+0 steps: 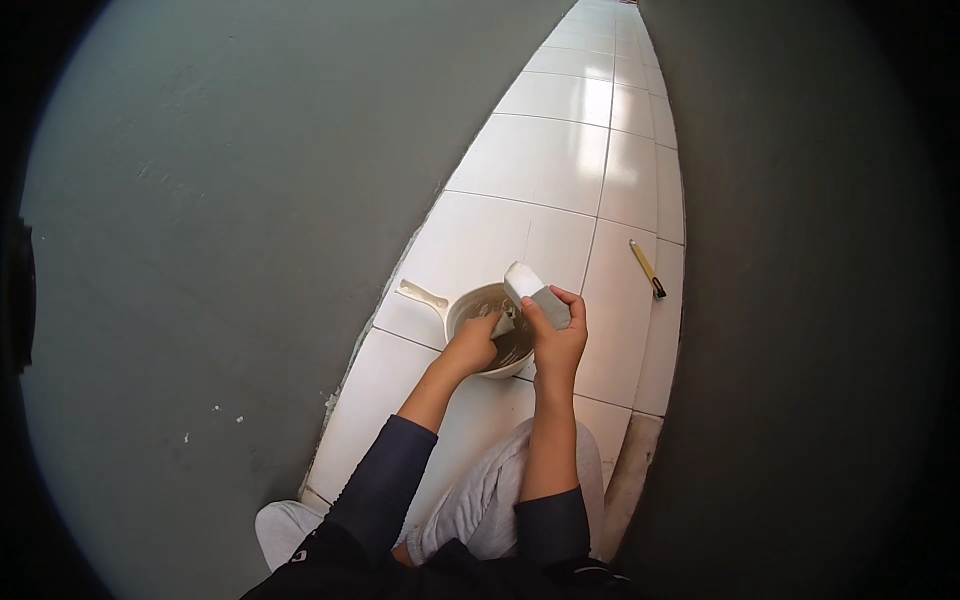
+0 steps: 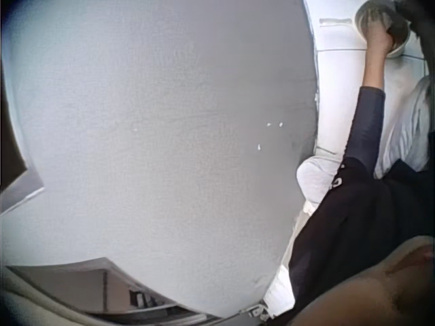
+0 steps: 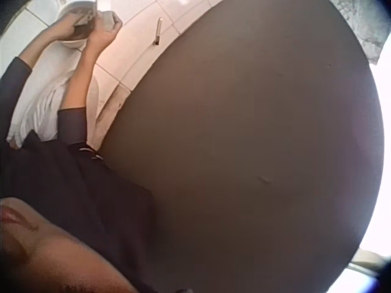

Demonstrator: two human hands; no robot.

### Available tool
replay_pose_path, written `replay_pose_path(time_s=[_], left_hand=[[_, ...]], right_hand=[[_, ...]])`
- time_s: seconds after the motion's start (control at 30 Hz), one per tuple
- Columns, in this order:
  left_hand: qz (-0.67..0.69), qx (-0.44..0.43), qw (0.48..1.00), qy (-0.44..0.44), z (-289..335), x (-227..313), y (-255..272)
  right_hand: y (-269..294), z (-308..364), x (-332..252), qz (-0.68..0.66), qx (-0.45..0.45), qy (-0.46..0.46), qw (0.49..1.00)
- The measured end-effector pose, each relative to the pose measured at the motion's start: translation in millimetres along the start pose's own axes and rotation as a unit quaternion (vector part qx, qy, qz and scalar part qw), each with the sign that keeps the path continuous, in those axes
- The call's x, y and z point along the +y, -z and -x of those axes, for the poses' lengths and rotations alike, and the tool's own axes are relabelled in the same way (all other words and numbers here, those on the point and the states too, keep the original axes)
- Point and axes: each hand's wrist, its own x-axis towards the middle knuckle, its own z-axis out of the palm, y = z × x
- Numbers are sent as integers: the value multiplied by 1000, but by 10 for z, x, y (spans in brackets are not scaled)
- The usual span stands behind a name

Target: The person applies a substance to a crack in a wall by hand and using a tool, then wipes the area with a cloth.

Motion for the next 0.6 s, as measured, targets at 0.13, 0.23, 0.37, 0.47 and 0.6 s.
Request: replay_pose_path(time_s=[0.13,0.23,0.37,0.47,0.6], left_hand=[[-24,-24,999,37,-5,-78,-66],[-4,39,999,31,-2,-57,18],[47,82,995,21,-1,86,282],[120,47,991,33,-10,245,458],[46,55,997,19,-15,235,444]], right_hand=[[-41,46,-67,-17,-1,-24,1000],[-49,51,-86,-14,-2,-52,999],[-43,26,-13,-38,-7,-24,999],[-11,10,-45,-46,-1,-24,999],[-42,38,-70,-75,-4,-33,997]])
